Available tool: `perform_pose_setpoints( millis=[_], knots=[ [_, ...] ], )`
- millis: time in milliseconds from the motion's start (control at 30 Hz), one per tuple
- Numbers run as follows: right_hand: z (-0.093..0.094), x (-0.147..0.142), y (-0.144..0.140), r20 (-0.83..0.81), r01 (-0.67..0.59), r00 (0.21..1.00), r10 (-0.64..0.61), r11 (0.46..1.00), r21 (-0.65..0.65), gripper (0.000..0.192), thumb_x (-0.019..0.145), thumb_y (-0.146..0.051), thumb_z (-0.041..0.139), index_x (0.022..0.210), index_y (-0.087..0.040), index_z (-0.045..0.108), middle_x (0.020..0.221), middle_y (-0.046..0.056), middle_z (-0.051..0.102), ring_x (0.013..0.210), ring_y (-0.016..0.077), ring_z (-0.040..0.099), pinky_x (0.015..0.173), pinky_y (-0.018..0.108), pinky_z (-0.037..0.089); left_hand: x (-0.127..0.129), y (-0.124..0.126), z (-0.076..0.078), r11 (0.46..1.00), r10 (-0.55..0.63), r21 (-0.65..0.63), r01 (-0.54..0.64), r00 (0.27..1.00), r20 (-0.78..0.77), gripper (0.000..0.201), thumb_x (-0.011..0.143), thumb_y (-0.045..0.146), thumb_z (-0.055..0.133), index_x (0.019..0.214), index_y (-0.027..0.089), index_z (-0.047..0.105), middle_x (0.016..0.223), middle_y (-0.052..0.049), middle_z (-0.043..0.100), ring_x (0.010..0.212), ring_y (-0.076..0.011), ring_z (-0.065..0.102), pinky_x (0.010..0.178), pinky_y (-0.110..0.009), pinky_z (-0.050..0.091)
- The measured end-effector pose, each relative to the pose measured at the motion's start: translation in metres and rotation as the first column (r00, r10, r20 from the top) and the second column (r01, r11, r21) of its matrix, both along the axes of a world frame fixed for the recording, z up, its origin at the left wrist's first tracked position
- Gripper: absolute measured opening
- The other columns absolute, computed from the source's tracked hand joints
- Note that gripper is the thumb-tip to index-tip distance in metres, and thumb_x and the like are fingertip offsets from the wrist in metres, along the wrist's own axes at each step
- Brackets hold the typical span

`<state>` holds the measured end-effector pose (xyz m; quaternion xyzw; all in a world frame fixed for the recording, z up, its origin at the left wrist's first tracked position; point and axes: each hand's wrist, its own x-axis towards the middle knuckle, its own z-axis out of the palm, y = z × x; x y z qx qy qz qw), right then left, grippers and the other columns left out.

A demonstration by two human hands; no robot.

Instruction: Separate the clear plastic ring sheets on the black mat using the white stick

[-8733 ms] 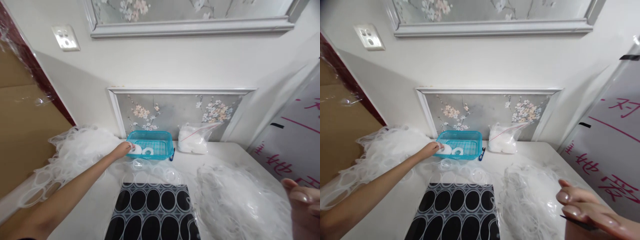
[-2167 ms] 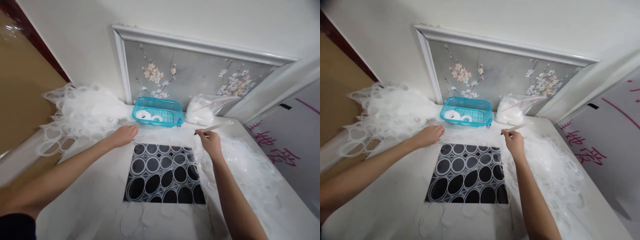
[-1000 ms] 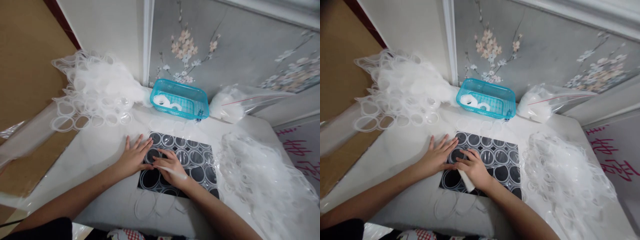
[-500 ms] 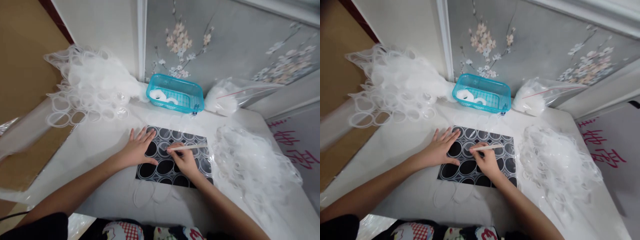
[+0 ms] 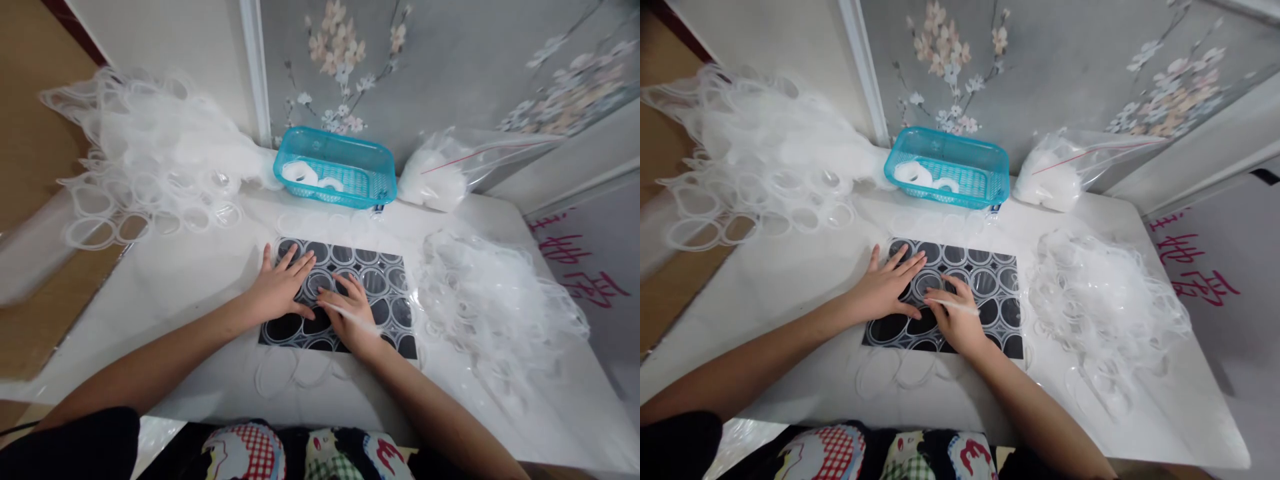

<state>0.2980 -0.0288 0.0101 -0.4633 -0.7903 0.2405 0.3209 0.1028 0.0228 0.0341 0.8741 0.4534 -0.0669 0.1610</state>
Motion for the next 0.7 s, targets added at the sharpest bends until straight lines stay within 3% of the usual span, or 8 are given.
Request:
perform_pose_setpoints(
  millis=[100, 167, 233, 267, 367, 400, 533, 700],
  knots=[
    [0.009, 0.01, 0.017, 0.148, -0.024, 0.989, 0.001, 0.988, 0.155, 0.022, 0.09, -0.017, 0.053, 0.098, -0.032, 0.068, 0.101, 0.0, 0.074, 0.121, 0.0278, 0.053, 0.113, 0.059, 0.018, 0.002, 0.0, 0.001, 1.0, -0.021, 0.02, 0.022, 0.999, -0.032, 0.102, 0.073, 0.074, 0.057, 0.152, 0.022, 0.017, 0.156, -0.014, 0.019, 0.143, -0.0449, 0.001, 0.099, -0.076, -0.014],
    [0.02, 0.026, 0.038, 0.084, 0.222, 0.965, -0.25, 0.94, 0.258, 0.022, 0.092, -0.021, 0.048, 0.095, -0.03, 0.068, 0.092, 0.0, 0.073, 0.108, 0.0266, 0.06, 0.111, 0.06, 0.022, 0.002, 0.001, 0.003, 0.999, -0.044, 0.031, 0.045, 0.998, -0.05, 0.106, 0.071, 0.075, 0.057, 0.152, 0.019, 0.018, 0.156, -0.015, 0.02, 0.143, -0.0455, 0.0, 0.097, -0.077, -0.016],
    [0.029, 0.044, 0.053, -0.107, 0.605, 0.792, -0.601, 0.751, 0.265, 0.027, 0.095, -0.026, 0.041, 0.099, -0.023, 0.068, 0.101, 0.007, 0.07, 0.106, 0.0278, 0.06, 0.102, 0.057, 0.036, 0.002, 0.005, 0.007, 0.997, -0.066, 0.029, 0.068, 0.996, -0.062, 0.11, 0.069, 0.076, 0.058, 0.152, 0.017, 0.016, 0.156, -0.016, 0.02, 0.143, -0.0459, 0.0, 0.097, -0.076, -0.018],
    [0.031, 0.051, 0.055, -0.126, 0.619, 0.783, -0.609, 0.744, 0.254, 0.027, 0.094, -0.029, 0.042, 0.098, -0.022, 0.068, 0.103, 0.008, 0.069, 0.107, 0.0285, 0.059, 0.1, 0.055, 0.038, 0.003, 0.007, 0.009, 0.997, -0.074, 0.025, 0.076, 0.995, -0.06, 0.112, 0.068, 0.077, 0.058, 0.152, 0.017, 0.015, 0.156, -0.016, 0.019, 0.143, -0.0457, 0.001, 0.098, -0.075, -0.019],
    [0.024, 0.058, 0.04, -0.058, 0.319, 0.948, -0.314, 0.943, 0.096, 0.02, 0.09, -0.032, 0.052, 0.087, -0.026, 0.07, 0.094, 0.005, 0.072, 0.109, 0.0283, 0.059, 0.099, 0.05, 0.042, 0.012, 0.013, 0.016, 0.998, -0.064, 0.028, 0.064, 0.998, -0.005, 0.119, 0.065, 0.082, 0.055, 0.153, 0.015, 0.01, 0.157, -0.017, 0.015, 0.143, -0.0443, 0.003, 0.103, -0.07, -0.017],
    [0.019, 0.056, 0.032, -0.073, 0.234, 0.97, -0.233, 0.972, 0.009, 0.019, 0.09, -0.032, 0.053, 0.085, -0.026, 0.07, 0.091, 0.004, 0.072, 0.108, 0.0276, 0.06, 0.097, 0.047, 0.044, 0.017, 0.014, 0.016, 0.998, -0.058, 0.04, 0.057, 0.998, 0.026, 0.118, 0.067, 0.083, 0.052, 0.153, 0.015, 0.008, 0.157, -0.017, 0.015, 0.143, -0.0429, 0.004, 0.105, -0.069, -0.015],
    [0.001, 0.046, 0.008, -0.189, 0.22, 0.946, -0.262, 0.951, -0.219, 0.019, 0.09, -0.035, 0.056, 0.084, -0.025, 0.071, 0.088, 0.004, 0.074, 0.11, 0.0276, 0.06, 0.094, 0.045, 0.048, 0.041, 0.017, 0.009, 0.992, -0.091, 0.091, 0.083, 0.992, 0.091, 0.098, 0.081, 0.077, 0.04, 0.152, 0.017, 0.011, 0.157, -0.012, 0.02, 0.145, -0.0355, 0.007, 0.11, -0.063, -0.011],
    [0.003, 0.049, 0.01, -0.179, 0.209, 0.95, -0.255, 0.948, -0.24, 0.018, 0.09, -0.033, 0.057, 0.087, -0.025, 0.073, 0.092, 0.004, 0.075, 0.117, 0.0294, 0.056, 0.099, 0.05, 0.043, 0.052, 0.017, -0.006, 0.991, -0.111, 0.082, 0.106, 0.992, 0.056, 0.096, 0.081, 0.075, 0.043, 0.152, 0.016, 0.016, 0.156, -0.012, 0.02, 0.144, -0.0381, 0.01, 0.108, -0.067, -0.012]
  ],
)
